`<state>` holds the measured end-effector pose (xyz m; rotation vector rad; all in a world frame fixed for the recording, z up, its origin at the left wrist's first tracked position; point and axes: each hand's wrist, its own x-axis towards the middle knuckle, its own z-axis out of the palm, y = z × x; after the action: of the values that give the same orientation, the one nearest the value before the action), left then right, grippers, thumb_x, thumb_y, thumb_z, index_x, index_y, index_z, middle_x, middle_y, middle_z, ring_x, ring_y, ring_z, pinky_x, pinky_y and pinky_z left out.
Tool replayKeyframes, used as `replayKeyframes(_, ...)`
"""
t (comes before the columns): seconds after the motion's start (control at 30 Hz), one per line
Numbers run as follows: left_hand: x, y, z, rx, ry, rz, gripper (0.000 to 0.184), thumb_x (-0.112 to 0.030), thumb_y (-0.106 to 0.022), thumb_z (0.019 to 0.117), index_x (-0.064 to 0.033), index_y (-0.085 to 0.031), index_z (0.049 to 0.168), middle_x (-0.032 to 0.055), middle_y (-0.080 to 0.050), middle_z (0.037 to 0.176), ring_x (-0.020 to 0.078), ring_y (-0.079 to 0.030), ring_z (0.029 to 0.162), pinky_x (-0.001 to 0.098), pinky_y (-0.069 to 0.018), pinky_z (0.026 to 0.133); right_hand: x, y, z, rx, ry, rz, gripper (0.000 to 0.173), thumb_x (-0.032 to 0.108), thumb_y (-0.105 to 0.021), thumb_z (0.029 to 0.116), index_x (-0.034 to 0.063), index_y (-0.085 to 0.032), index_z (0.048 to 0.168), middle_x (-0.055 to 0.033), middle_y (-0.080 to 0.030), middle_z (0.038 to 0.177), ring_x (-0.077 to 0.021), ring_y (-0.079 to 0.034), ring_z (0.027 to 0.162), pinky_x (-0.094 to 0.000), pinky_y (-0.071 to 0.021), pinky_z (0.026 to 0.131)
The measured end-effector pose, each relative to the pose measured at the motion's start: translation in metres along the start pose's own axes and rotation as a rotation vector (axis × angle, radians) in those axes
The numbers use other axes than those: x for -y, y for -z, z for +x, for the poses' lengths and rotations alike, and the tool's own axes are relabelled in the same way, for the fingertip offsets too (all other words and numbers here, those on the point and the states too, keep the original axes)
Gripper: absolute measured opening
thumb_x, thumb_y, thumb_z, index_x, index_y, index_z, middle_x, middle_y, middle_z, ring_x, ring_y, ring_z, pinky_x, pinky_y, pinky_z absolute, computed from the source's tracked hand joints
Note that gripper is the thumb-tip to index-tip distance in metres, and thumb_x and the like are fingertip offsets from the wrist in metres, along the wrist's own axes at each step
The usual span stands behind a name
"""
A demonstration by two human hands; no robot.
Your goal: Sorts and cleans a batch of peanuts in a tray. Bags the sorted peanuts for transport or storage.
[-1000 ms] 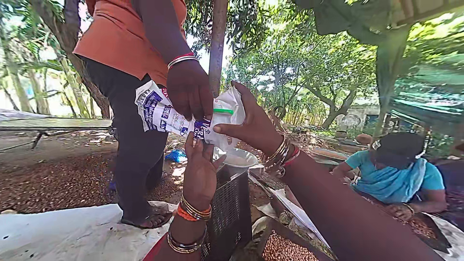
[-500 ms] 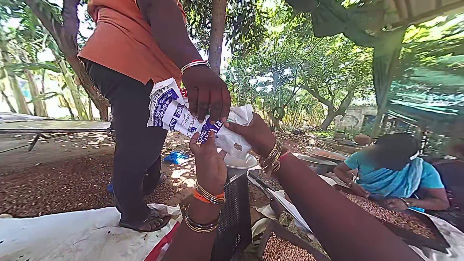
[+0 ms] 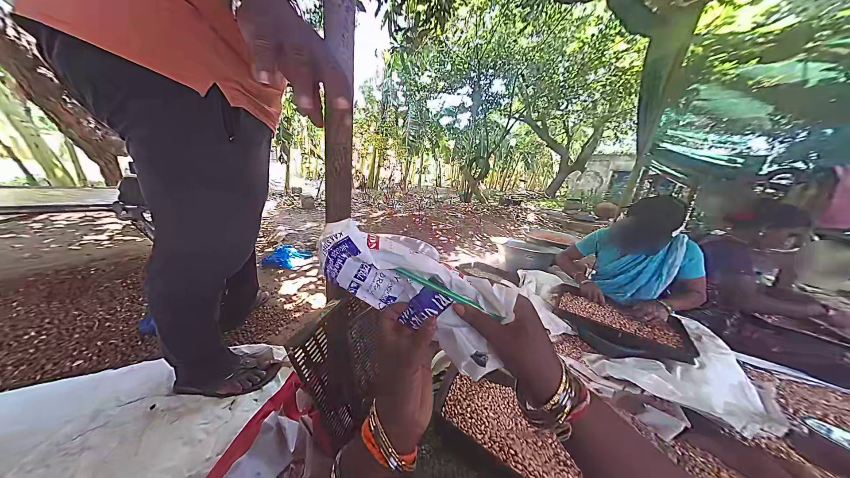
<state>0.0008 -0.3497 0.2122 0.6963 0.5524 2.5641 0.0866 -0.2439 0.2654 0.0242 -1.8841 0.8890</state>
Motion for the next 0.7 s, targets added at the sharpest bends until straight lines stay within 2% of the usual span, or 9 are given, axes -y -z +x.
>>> replayKeyframes(0.1,0.038,0.028,-0.022,0.027,0.217,-0.028,0.041,-0.01,-0.066,0.093,-0.015,-0.04,0.125,0.0045,-0.063,0.114,0.018,-0.068,0.102,0.0381,-0.0584,0.089,-0.033,0.025,-0.057,0.002,0.121,-0.135,0.029,0.014,-0.077,0.0871,0.0012,-0.073,0.113,0.0015,-0.076,0.104,0.0025,-0.069,0.097,-0.0171,-0.0581,0.09)
replayKeyframes(0.17,0.063,0.046,-0.036,0.058,0.383,-0.058,0.058,-0.03,-0.077,0.0891,-0.0157,-0.037,0.128,0.0047,-0.061,0.119,0.0185,-0.066,0.108,0.0391,-0.0572,0.091,-0.05,0.037,-0.094,0.026,0.204,-0.292,0.028,0.017,-0.075,0.0906,0.0033,-0.073,0.115,-0.0031,-0.075,0.11,-0.0004,-0.068,0.106,-0.0175,-0.0548,0.097)
replayKeyframes(0.23,0.085,0.061,-0.051,0.069,0.543,-0.152,0.079,-0.046,-0.088,0.0772,-0.0126,-0.044,0.133,0.0074,-0.067,0.12,0.0222,-0.068,0.11,0.0427,-0.0585,0.092,-0.064,0.048,-0.131,0.056,0.253,-0.491,0.026,0.019,-0.073,0.0917,0.008,-0.074,0.115,-0.0065,-0.076,0.108,-0.0074,-0.07,0.105,-0.0202,-0.0553,0.095)
replayKeyframes(0.3,0.1,0.069,-0.066,0.112,0.671,-0.199,0.085,-0.054,-0.087,0.0746,-0.0103,-0.046,0.135,0.0077,-0.068,0.12,0.0213,-0.069,0.111,0.0415,-0.0584,0.094,-0.076,0.061,-0.161,0.125,0.289,-0.664,0.024,0.019,-0.068,0.093,0.0113,-0.073,0.116,-0.0069,-0.075,0.106,-0.0131,-0.071,0.102,-0.0237,-0.0568,0.093)
replayKeyframes(0.37,0.114,0.071,-0.08,0.087,0.77,-0.284,0.062,-0.049,-0.076,0.0886,-0.0065,-0.057,0.129,0.012,-0.073,0.114,0.0232,-0.073,0.104,0.0403,-0.0615,0.089,-0.084,0.071,-0.187,0.19,0.302,-0.773,0.024,0.013,-0.063,0.0928,0.0124,-0.074,0.115,-0.0056,-0.076,0.106,-0.0159,-0.072,0.102,-0.0263,-0.057,0.093)
replayKeyframes(0.43,0.124,0.07,-0.09,0.023,0.868,-0.283,0.043,-0.042,-0.041,0.109,-0.0068,-0.057,0.127,0.0125,-0.074,0.111,0.0228,-0.074,0.101,0.0392,-0.0623,0.086,-0.088,0.078,-0.208,0.235,0.3,-0.841,0.028,0.005,-0.061,0.0896,0.0115,-0.075,0.113,-0.0052,-0.077,0.105,-0.0173,-0.072,0.1,-0.0277,-0.0572,0.092)
replayKeyframes(0.47,0.13,0.07,-0.093,-0.015,0.904,-0.255,0.044,-0.039,-0.03,0.1123,-0.0066,-0.057,0.127,0.0124,-0.073,0.11,0.0223,-0.074,0.1,0.0388,-0.0622,0.086,-0.089,0.081,-0.217,0.257,0.289,-0.864,0.029,0.004,-0.062,0.0886,0.0111,-0.075,0.113,-0.0051,-0.077,0.105,-0.018,-0.072,0.1,-0.0285,-0.0576,0.092)
replayKeyframes(0.6,0.147,0.077,-0.1,-0.133,0.918,-0.169,0.04,-0.027,-0.027,0.1129,-0.0054,-0.059,0.122,0.0113,-0.074,0.104,0.0193,-0.074,0.098,0.0371,-0.0615,0.088,-0.092,0.086,-0.241,0.417,0.201,-0.844,0.043,0.014,-0.074,0.0782,0.0148,-0.072,0.121,-0.0072,-0.075,0.113,-0.0249,-0.072,0.106,-0.0378,-0.0605,0.089)
replayKeyframes(0.7,0.155,0.083,-0.099,-0.279,0.906,-0.007,0.034,-0.022,-0.03,0.1111,-0.004,-0.059,0.114,0.0111,-0.073,0.093,0.018,-0.073,0.086,0.0342,-0.0621,0.077,-0.09,0.089,-0.24,0.575,0.025,-0.677,0.068,0.042,-0.084,0.0754,0.0162,-0.065,0.136,-0.0075,-0.072,0.125,-0.0286,-0.068,0.117,-0.0459,-0.0567,0.098)
